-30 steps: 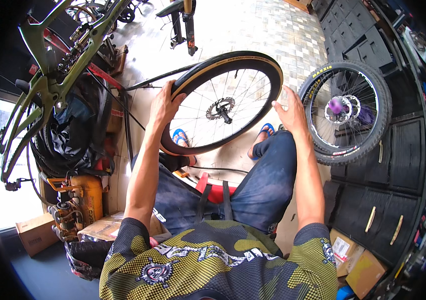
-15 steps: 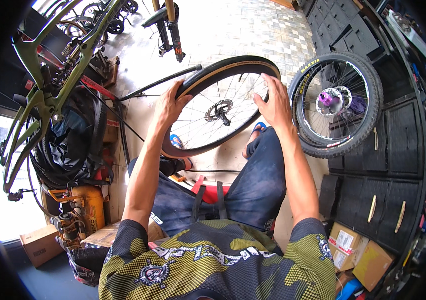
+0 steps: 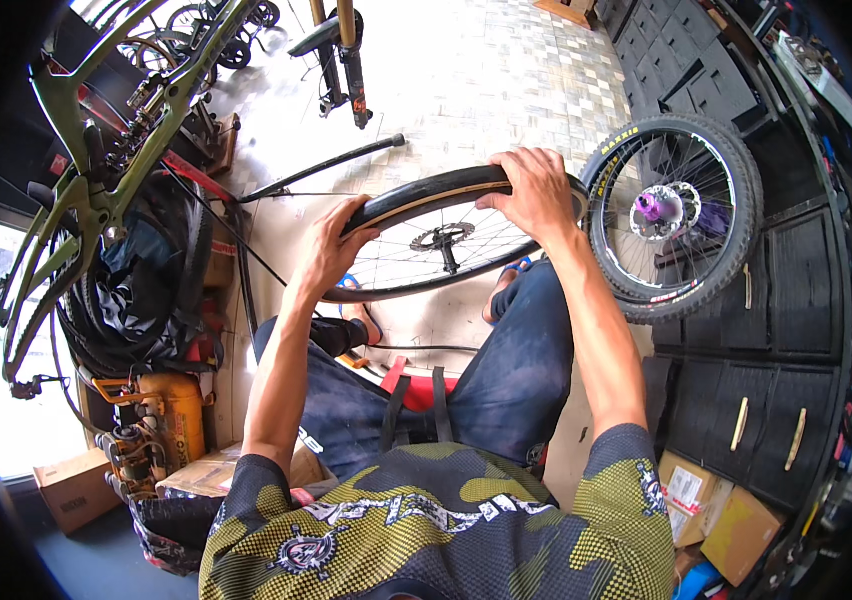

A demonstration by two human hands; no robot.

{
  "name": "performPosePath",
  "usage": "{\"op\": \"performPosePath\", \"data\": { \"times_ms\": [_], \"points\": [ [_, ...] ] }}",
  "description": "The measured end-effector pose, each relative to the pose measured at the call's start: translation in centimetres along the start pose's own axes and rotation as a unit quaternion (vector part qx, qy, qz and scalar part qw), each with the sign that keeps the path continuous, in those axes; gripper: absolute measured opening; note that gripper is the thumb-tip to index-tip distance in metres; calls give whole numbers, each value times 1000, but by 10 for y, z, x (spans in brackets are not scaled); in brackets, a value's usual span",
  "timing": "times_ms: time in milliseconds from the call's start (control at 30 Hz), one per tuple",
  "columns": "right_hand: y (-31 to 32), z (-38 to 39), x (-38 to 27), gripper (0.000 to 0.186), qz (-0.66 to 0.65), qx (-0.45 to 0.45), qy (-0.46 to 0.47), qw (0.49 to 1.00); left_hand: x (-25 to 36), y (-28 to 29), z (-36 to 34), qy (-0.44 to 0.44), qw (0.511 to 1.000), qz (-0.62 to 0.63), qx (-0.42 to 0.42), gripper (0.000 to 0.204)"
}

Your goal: The person checks the tire pressure using a gauge, then removes the tire from the rim by hand. They inspect the inner tube and rim, then reseat the tire onto the rim and spin the wheel to check alignment.

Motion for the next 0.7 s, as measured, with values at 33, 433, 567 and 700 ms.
{"op": "performPosePath", "data": {
  "times_ms": [33,433,567,700],
  "points": [
    [6,5,-5,65,-11,36,17,999,10,11,3,9,1000,-3,1,48],
    [-3,90,-20,58,-59,0,-79,995,31,-28,90,2,1000,6,1,46],
    [0,119,-15,56,-82,8,-109,991,49,-48,114,20,999,27,20,51],
    [0,145,-2,59,-77,5,-100,992,69,-60,129,44,998,37,-17,60]
  ]
}}
Point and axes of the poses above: each hand's wrist, its own z-axis away from the middle knuckle, its own y-axis out of the back of the hand, x = y × z, the point moved 3 cm from there along -z, towards the middle knuckle, and after that the axes turned 7 degrees about -z, right-handed, at the moved point
